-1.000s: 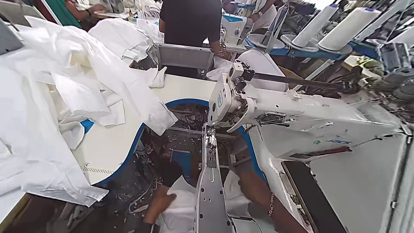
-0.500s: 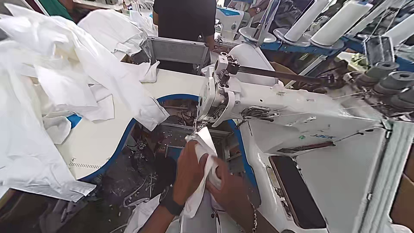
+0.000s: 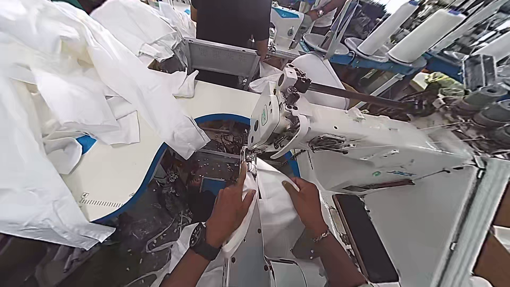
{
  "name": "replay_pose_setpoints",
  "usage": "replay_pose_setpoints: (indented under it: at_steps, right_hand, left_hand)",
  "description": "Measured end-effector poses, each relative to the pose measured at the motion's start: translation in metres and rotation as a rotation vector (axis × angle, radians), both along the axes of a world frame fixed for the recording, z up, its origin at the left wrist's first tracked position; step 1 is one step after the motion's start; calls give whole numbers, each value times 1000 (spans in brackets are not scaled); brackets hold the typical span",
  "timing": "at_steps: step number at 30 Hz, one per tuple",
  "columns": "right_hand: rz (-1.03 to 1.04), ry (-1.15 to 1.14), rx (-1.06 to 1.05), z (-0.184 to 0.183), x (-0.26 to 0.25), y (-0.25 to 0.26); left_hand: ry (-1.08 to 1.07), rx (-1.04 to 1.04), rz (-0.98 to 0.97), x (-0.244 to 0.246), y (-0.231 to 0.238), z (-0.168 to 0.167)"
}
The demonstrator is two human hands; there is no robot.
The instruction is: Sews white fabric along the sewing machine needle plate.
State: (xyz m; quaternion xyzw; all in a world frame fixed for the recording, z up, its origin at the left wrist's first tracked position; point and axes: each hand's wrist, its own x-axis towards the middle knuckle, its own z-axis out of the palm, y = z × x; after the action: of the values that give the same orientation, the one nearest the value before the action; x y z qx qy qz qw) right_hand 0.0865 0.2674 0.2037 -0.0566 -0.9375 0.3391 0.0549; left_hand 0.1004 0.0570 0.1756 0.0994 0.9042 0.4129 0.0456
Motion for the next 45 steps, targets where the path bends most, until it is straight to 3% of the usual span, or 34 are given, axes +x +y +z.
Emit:
replay_pose_setpoints:
  at_steps: [2,6,10,16,22,25,31,35,42,45]
  right_hand:
    - [27,146,-39,1,3,-3]
    - [370,492,132,-9,16,-26]
    - [572,447,148,-19,5,-17]
    - [679,265,249,-8,9,-22]
    - [716,210,278,-2,19,-22]
    - [702,207,228,-1,16,-26]
    - [698,37,-361,-9,-12,-42]
    - [549,159,-287,-10,-1,-47]
    - [552,122,-331,-13,-4,-44]
    - [469,234,-160,-13,1,-55]
  left_hand:
    - [76,45,32,-3,1,2]
    - [362,-60,133,5,8,-8]
    - [508,-71,204,9,14,-16]
    - [661,-181,225,5,14,-16]
    - [639,-199,81,-4,11,-19]
    - [557,-81,55,-3,9,-20]
    - [507,160,28,-4,9,-17]
    - [508,132,14,-10,9,-16]
    - [483,161,69,-12,15,-17]
    - [474,209,109,-16,21,-19]
